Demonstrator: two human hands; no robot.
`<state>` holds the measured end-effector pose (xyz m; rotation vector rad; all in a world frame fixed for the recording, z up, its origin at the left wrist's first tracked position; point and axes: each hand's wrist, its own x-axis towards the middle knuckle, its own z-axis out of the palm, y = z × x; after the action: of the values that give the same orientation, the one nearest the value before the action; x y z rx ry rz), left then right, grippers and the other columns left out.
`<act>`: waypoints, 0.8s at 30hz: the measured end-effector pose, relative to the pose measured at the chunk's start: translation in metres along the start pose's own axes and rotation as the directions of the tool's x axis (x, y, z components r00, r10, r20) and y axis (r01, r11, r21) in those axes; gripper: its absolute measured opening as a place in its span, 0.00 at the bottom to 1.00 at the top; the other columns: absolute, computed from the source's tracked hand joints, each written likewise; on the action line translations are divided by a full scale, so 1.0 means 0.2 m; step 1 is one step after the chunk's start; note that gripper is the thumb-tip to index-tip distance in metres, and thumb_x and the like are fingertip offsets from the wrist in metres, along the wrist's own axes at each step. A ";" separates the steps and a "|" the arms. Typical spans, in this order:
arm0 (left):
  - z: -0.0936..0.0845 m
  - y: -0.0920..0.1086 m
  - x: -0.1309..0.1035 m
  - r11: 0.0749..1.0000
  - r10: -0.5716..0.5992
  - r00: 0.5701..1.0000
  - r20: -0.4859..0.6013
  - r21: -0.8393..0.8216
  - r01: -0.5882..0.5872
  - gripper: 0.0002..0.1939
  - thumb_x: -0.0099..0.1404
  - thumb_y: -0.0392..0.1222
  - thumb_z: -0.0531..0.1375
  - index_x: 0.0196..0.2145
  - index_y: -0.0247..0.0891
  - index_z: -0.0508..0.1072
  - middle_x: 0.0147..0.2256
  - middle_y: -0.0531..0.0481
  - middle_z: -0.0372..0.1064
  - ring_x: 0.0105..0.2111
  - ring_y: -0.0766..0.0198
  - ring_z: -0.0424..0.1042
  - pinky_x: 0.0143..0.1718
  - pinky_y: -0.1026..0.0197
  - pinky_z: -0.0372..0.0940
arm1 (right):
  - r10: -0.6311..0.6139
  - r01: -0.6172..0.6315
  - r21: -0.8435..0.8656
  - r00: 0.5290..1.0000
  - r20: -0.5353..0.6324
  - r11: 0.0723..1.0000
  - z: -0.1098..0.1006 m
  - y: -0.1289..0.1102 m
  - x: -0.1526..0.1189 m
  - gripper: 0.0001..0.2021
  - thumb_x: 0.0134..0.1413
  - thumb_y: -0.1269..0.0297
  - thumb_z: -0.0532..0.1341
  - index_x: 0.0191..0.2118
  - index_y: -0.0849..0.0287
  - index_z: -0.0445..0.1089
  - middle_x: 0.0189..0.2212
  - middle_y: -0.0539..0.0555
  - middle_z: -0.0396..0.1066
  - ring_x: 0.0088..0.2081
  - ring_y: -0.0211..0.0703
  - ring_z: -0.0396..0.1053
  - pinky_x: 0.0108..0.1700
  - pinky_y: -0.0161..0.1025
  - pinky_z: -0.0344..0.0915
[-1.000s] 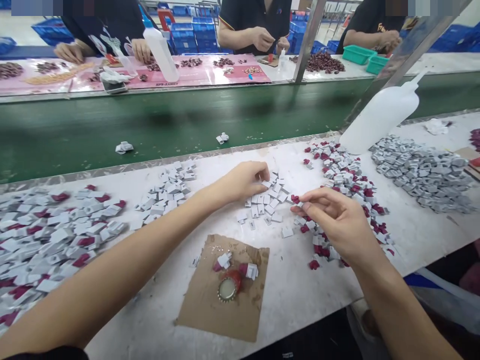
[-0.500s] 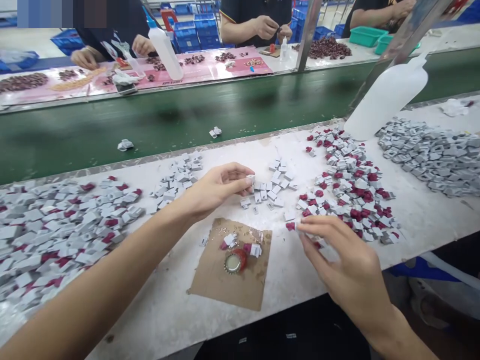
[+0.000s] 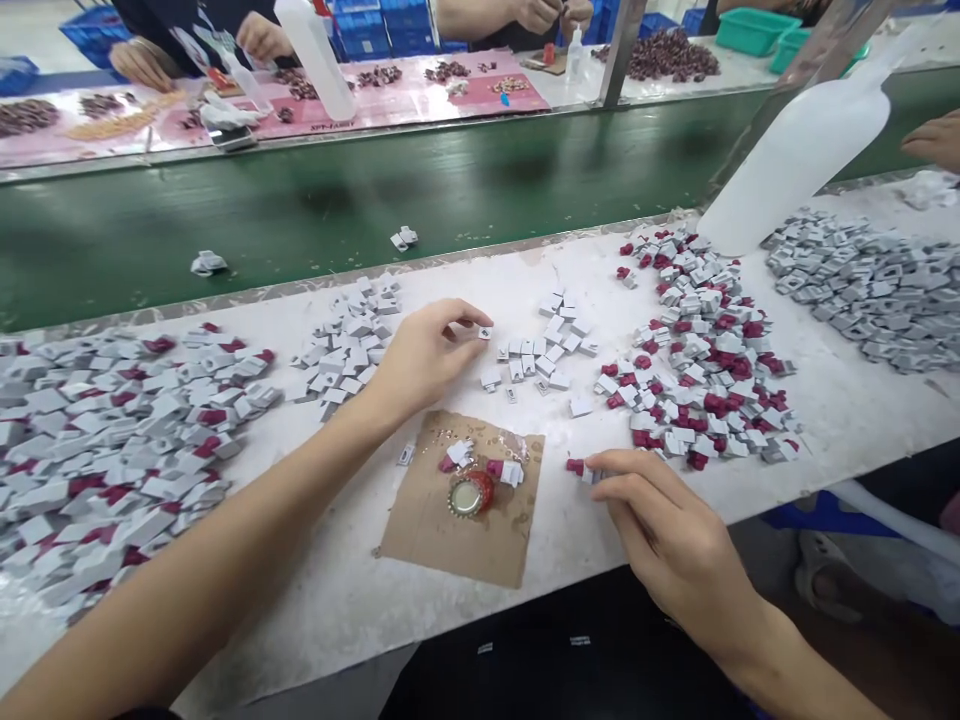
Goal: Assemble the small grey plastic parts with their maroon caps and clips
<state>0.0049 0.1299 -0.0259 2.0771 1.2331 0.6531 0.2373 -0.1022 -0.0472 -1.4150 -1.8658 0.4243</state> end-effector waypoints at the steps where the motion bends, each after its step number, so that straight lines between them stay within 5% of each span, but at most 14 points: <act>1: 0.01 -0.01 0.00 0.994 0.049 0.998 -0.030 0.095 -0.046 0.09 0.70 0.31 0.66 0.45 0.40 0.83 0.49 0.41 0.80 0.53 0.47 0.77 0.60 0.43 0.71 | 0.014 -0.014 0.027 1.000 -0.019 1.000 0.00 0.00 0.00 0.14 0.76 0.84 0.58 0.49 0.54 0.72 0.51 0.58 0.79 0.54 0.47 0.81 0.56 0.43 0.79; 4: 0.01 -0.03 -0.01 0.968 0.113 0.993 -0.030 0.227 -0.103 0.13 0.71 0.28 0.61 0.45 0.40 0.84 0.46 0.41 0.77 0.50 0.48 0.77 0.56 0.45 0.72 | 0.057 -0.055 0.078 0.998 -0.026 0.995 0.01 -0.01 0.01 0.14 0.75 0.82 0.60 0.50 0.53 0.72 0.46 0.55 0.78 0.49 0.46 0.81 0.52 0.42 0.78; 9: -0.03 0.00 -0.08 0.974 0.089 0.991 0.102 0.198 -0.108 0.11 0.72 0.32 0.62 0.47 0.39 0.83 0.46 0.42 0.77 0.41 0.53 0.78 0.47 0.51 0.74 | 0.114 -0.114 0.110 0.993 0.002 0.987 0.01 -0.05 0.03 0.13 0.75 0.79 0.60 0.52 0.52 0.72 0.43 0.53 0.77 0.45 0.46 0.79 0.46 0.42 0.77; 19: -0.02 0.05 -0.02 0.988 -0.128 0.991 0.033 0.086 0.125 0.04 0.70 0.38 0.71 0.39 0.40 0.79 0.38 0.46 0.83 0.37 0.54 0.80 0.41 0.54 0.73 | 0.283 -0.290 0.032 0.949 0.137 0.957 0.04 -0.10 0.03 0.08 0.73 0.72 0.62 0.50 0.52 0.74 0.46 0.55 0.78 0.44 0.50 0.80 0.42 0.45 0.78; 24: -0.04 0.08 0.00 0.974 -0.204 0.973 0.111 0.118 0.191 0.04 0.70 0.40 0.71 0.41 0.39 0.83 0.37 0.46 0.84 0.38 0.53 0.80 0.42 0.53 0.74 | 0.257 -0.262 0.078 0.964 0.066 0.962 0.03 -0.10 0.04 0.11 0.74 0.73 0.62 0.52 0.50 0.77 0.41 0.52 0.80 0.41 0.49 0.81 0.40 0.43 0.79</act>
<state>0.0095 0.1254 -0.0086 2.0128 1.4081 0.3706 0.2173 -0.1008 -0.0355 -1.6096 -1.6873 0.6710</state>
